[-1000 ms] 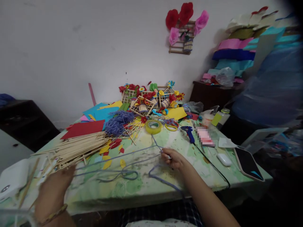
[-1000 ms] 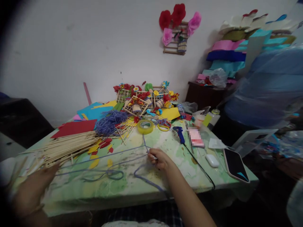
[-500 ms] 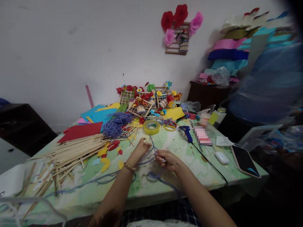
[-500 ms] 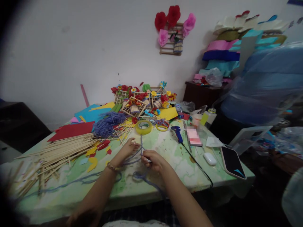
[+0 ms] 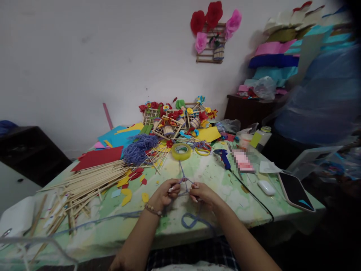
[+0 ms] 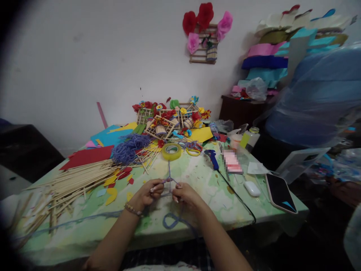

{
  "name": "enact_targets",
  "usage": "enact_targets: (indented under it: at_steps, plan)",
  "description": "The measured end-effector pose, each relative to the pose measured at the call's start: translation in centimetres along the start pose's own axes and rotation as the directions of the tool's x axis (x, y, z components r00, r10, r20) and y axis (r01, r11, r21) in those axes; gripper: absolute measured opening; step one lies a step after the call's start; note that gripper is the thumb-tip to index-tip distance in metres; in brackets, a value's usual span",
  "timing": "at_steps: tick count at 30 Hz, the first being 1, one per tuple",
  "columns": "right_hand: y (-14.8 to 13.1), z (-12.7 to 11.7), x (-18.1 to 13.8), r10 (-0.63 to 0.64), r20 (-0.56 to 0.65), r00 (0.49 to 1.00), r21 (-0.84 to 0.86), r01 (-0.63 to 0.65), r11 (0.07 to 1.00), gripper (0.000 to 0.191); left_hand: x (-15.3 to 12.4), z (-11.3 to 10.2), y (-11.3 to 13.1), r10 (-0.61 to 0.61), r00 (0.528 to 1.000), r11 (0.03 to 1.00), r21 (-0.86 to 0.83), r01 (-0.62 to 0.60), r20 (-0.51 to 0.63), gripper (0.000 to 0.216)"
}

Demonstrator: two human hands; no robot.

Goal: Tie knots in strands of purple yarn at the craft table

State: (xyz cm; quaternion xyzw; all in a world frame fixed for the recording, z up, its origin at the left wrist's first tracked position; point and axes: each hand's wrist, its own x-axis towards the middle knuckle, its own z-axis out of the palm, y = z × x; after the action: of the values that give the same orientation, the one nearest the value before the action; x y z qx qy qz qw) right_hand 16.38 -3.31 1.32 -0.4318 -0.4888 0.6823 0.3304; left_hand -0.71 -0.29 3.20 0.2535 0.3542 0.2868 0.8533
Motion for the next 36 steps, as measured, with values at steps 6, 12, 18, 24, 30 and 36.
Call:
enact_targets:
  at_steps: [6,12,18,24,30,36]
  plan:
    - [0.8,0.3,-0.3,-0.094,-0.096,0.991,-0.194,0.074,0.978,0.015,1.0,0.4,-2.2,-0.074,0.996,0.985,-0.151,0.082,0.054,0.022]
    - [1.0,0.5,0.0,-0.109,-0.167,0.980,-0.255,0.064,0.965,0.017,1.3,0.9,-2.8,-0.065,0.998,0.996,-0.059,0.066,0.024,0.025]
    - [0.1,-2.0,-1.4,-0.120,-0.183,0.976,-0.506,0.012,0.863,0.017,0.9,0.1,-2.8,0.045,0.992,0.991,0.132,-0.029,-0.118,0.027]
    - [-1.4,-10.3,-6.7,-0.127,-0.355,0.926,-0.708,-0.178,0.683,0.025,0.8,-1.2,-3.0,0.288,0.917,0.913,0.368,-0.176,-0.275,0.029]
    - [-2.0,-14.3,-10.9,-0.044,-0.653,0.756,-0.721,-0.602,0.342,0.018,1.3,-1.5,-3.3,0.366,0.886,0.834,0.523,-0.177,-0.284,0.021]
    - [-3.5,-6.4,-7.2,-0.387,-0.317,0.866,-0.930,-0.204,0.305,0.034,1.1,-1.4,-3.4,0.387,0.886,0.799,0.573,-0.183,-0.256,0.019]
